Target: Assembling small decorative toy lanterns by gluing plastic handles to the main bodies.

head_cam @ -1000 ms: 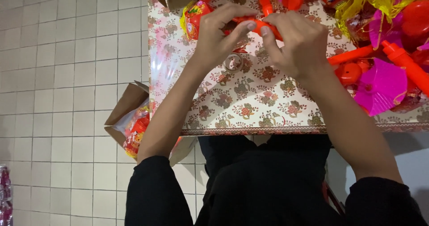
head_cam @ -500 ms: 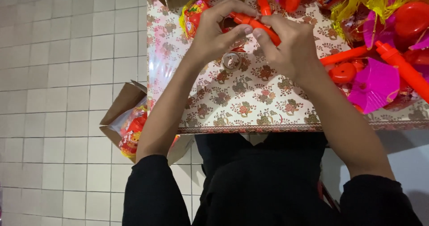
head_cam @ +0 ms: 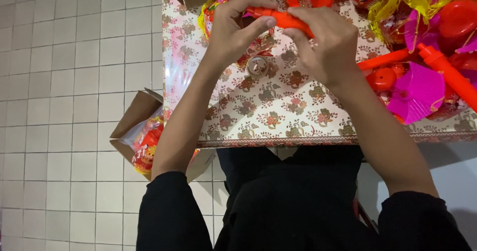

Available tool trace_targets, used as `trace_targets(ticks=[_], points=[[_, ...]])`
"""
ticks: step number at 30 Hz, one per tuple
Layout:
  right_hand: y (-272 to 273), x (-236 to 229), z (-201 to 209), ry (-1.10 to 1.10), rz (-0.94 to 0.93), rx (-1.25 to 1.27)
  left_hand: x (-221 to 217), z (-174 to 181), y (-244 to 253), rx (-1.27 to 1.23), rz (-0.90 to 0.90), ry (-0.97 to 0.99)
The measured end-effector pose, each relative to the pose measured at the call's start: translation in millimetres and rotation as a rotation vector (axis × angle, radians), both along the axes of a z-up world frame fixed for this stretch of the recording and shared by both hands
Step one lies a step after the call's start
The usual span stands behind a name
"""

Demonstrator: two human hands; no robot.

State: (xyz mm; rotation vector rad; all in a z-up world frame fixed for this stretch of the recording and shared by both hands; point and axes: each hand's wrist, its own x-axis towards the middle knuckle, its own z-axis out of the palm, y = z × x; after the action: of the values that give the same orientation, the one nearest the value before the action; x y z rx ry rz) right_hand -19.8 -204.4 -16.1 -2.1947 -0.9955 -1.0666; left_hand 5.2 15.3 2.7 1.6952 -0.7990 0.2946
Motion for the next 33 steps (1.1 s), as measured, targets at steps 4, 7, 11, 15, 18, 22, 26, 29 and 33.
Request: trace_targets(ticks=[4, 7, 11, 15, 18, 22, 26, 29, 33], points=[[0, -1, -1, 0.031, 0.026, 0.056, -2, 3, 0, 0.014, -0.044, -0.016], [-1, 0, -4, 0.055, -0.003, 0.077, -4, 2, -3, 0.034, -0.023, -0.018], [-2, -2, 3, 0.0, -0.093, -0.029, -2, -2, -4, -0.058, -0.022, 0.026], [-2, 0, -2, -0.049, -0.133, -0.075, -3, 2, -2, -0.013, -0.017, -0.029], [0, 0, -6, 0.09, -0.04, -0.023, -9, 17, -2, 0.041, -0.037, -0.141], [2, -7, 3, 0.231, 0.065, 0.065, -7, 14, -1, 0.103, -0.063, -0.203], [-1, -4, 4, 0.191, 0.062, 0.045, -6, 14, 1, 0.215, -0.011, -0.297], [-2, -7, 4, 0.131, -0.024, -0.086, -2, -1, 5, 0.294, 0.048, -0.309], [6, -6, 0, -0.017, -0.09, -0.164, -2, -12, 16, 0.247, 0.06, -0.394]])
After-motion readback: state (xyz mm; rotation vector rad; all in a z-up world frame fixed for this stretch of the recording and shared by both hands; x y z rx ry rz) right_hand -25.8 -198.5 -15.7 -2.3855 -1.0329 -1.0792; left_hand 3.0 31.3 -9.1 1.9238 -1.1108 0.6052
